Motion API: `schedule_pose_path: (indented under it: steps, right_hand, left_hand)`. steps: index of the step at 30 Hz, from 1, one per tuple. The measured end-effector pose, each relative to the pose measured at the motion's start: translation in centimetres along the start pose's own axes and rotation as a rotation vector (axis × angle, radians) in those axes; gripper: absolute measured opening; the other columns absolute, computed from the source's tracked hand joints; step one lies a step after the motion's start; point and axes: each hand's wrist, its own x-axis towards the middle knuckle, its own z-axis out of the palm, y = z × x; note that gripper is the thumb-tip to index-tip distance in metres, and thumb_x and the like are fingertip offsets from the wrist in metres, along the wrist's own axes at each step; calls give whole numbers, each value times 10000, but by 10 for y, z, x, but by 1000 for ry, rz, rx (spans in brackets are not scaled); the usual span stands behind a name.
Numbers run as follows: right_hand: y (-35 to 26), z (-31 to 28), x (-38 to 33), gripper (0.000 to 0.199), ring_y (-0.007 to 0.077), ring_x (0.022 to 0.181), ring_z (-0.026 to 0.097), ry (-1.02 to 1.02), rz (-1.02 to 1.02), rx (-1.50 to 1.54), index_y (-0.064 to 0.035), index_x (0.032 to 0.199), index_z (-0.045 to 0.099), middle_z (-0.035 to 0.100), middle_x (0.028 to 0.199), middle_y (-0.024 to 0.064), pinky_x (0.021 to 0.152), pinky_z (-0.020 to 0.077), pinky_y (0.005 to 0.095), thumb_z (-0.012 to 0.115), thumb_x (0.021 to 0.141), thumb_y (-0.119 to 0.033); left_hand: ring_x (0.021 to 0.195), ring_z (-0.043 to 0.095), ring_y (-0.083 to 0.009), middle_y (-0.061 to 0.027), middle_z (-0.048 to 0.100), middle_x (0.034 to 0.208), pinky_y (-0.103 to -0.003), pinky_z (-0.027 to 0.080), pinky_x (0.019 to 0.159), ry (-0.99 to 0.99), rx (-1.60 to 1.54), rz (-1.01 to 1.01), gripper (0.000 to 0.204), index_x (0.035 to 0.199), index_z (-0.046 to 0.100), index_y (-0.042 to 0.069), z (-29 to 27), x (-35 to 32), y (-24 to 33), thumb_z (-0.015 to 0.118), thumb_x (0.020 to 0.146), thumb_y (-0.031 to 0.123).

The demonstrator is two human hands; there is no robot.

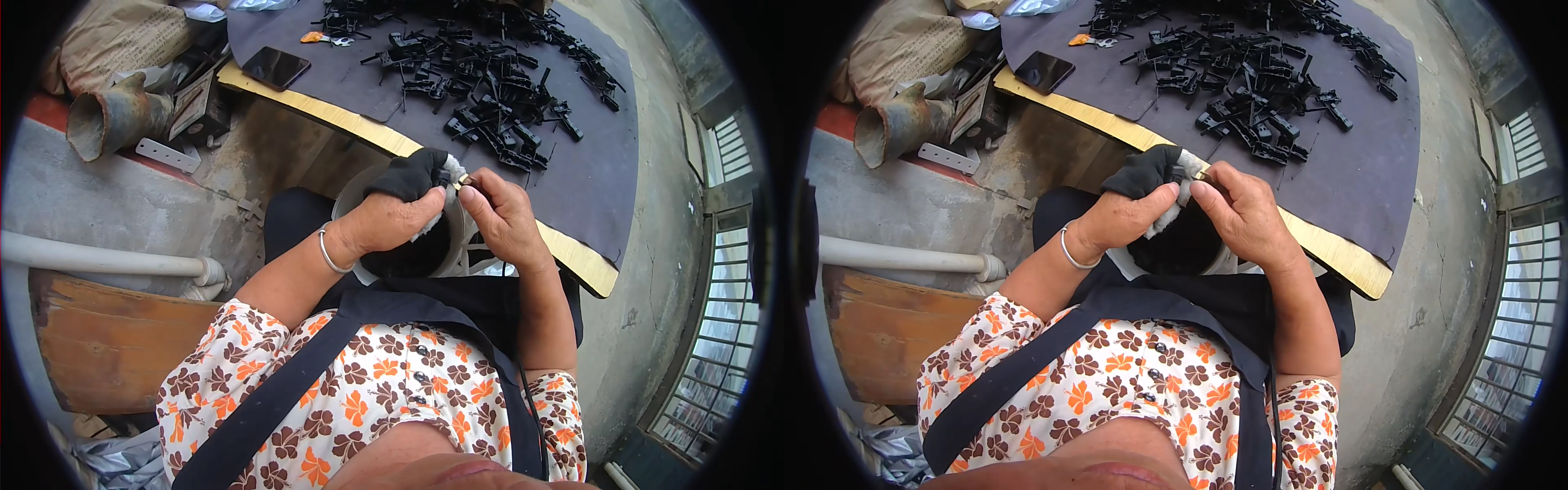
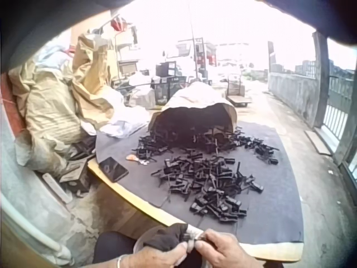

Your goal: Manually assembling small black plastic components by hand at a workstation.

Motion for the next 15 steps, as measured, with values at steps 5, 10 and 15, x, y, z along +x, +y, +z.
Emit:
schedule_pose_path:
  steps: [5, 10, 15]
  right_hand:
    - [0, 6, 0, 300, 102, 591, 366, -118, 34, -105, 23, 781, 523, 408, 603, 35, 530, 371, 276, 489, 949, -222]
    - [6, 14, -1, 259, 241, 504, 413, -10, 31, -13, 36, 774, 548, 492, 588, 184, 527, 402, 358, 540, 904, -187]
    - [4, -28, 4, 182, 260, 622, 585, 343, -29, -673, -12, 913, 563, 608, 723, 147, 601, 465, 332, 586, 868, -187]
  left_hand:
    - [738, 562, -214, -128, 588, 861, -319, 456, 687, 161, 371, 342, 159, 954, 563, -34, 11, -1, -6, 504, 815, 15]
    - [844, 567, -318, -183, 589, 934, -386, 455, 770, -81, 673, 403, 108, 855, 588, -44, -1, -1, -6, 543, 792, 33]
    - [973, 580, -317, -161, 605, 1078, -384, 462, 829, 109, 887, 477, 166, 853, 617, -26, -7, 1, -1, 632, 801, 132]
